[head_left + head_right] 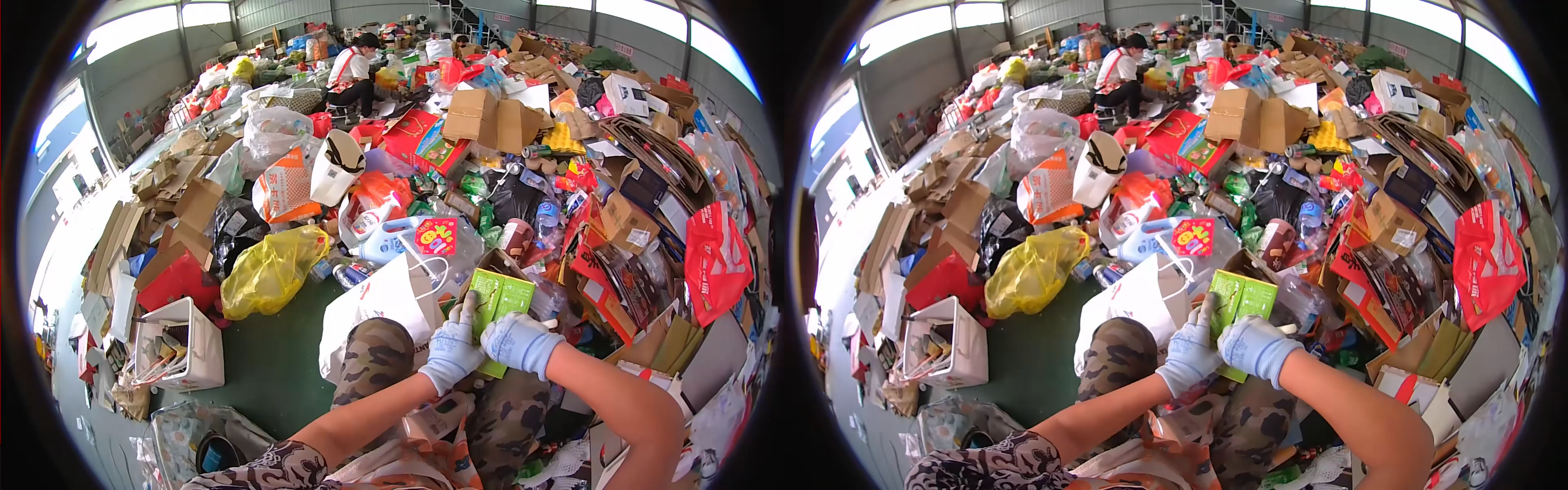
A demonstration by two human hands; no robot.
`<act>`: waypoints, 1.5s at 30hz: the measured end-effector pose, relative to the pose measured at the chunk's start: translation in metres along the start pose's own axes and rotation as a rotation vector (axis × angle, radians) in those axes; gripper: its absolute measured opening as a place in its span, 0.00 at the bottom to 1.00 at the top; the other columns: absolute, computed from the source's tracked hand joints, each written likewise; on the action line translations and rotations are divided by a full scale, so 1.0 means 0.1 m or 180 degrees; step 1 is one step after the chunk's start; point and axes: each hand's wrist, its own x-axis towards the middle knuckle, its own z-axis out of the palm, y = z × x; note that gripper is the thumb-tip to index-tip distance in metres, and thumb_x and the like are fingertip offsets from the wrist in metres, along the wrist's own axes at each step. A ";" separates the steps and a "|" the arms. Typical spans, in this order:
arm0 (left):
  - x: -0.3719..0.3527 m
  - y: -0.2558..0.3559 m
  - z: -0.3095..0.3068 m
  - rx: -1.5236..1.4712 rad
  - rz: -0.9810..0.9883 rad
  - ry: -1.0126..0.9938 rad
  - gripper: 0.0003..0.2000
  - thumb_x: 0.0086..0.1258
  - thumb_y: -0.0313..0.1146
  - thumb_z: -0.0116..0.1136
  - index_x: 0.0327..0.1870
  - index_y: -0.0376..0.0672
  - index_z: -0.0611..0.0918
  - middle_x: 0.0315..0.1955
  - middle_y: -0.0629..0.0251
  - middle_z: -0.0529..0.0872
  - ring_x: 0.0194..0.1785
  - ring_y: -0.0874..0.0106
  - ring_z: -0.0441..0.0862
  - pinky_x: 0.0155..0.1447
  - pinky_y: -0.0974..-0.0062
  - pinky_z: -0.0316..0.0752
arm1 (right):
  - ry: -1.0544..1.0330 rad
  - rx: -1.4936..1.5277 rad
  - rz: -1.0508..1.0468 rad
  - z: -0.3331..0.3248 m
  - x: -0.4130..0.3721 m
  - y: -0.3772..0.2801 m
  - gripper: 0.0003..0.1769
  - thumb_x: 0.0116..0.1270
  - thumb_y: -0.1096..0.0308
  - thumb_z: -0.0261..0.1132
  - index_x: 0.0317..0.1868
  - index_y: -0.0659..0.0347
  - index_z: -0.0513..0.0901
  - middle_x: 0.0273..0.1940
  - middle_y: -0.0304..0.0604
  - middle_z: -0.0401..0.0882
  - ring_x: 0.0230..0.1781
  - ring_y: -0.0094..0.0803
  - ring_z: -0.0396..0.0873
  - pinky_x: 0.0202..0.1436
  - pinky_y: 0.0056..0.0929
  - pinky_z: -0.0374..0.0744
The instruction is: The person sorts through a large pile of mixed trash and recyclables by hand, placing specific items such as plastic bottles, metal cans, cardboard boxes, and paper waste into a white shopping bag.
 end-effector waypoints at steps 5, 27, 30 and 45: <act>0.01 -0.16 0.12 -0.0089 0.0040 0.0280 0.40 0.53 0.42 0.58 0.67 0.44 0.51 0.54 0.42 0.68 0.47 0.48 0.75 0.48 0.58 0.71 | -0.0189 -0.0455 -0.0550 -0.05 0.19 0.14 0.08 0.56 0.67 0.56 0.34 0.55 0.80 0.30 0.39 0.80 0.28 0.34 0.81 0.29 0.32 0.77; 0.50 0.42 -0.14 0.0395 -0.0004 -0.1134 0.44 0.51 0.37 0.61 0.68 0.49 0.47 0.51 0.39 0.66 0.47 0.48 0.75 0.49 0.58 0.72 | -0.2242 -0.0502 0.1496 -0.46 0.18 0.03 0.11 0.59 0.70 0.56 0.39 0.60 0.83 0.31 0.44 0.83 0.30 0.39 0.81 0.22 0.40 0.72; 0.48 0.37 -0.14 0.0179 -0.0022 -0.1110 0.43 0.53 0.37 0.59 0.68 0.49 0.47 0.50 0.40 0.66 0.45 0.48 0.76 0.47 0.58 0.73 | -0.0737 -0.0633 0.1084 -0.10 -0.01 0.35 0.08 0.55 0.69 0.56 0.28 0.51 0.83 0.25 0.39 0.82 0.26 0.32 0.80 0.23 0.34 0.72; 0.44 0.08 -0.01 -0.0015 -0.0139 -0.0310 0.39 0.53 0.38 0.58 0.68 0.49 0.52 0.45 0.47 0.71 0.43 0.54 0.77 0.42 0.59 0.73 | 0.3010 0.5503 0.3025 0.50 0.22 0.19 0.51 0.43 0.92 0.62 0.67 0.55 0.49 0.60 0.44 0.61 0.56 0.34 0.66 0.57 0.31 0.68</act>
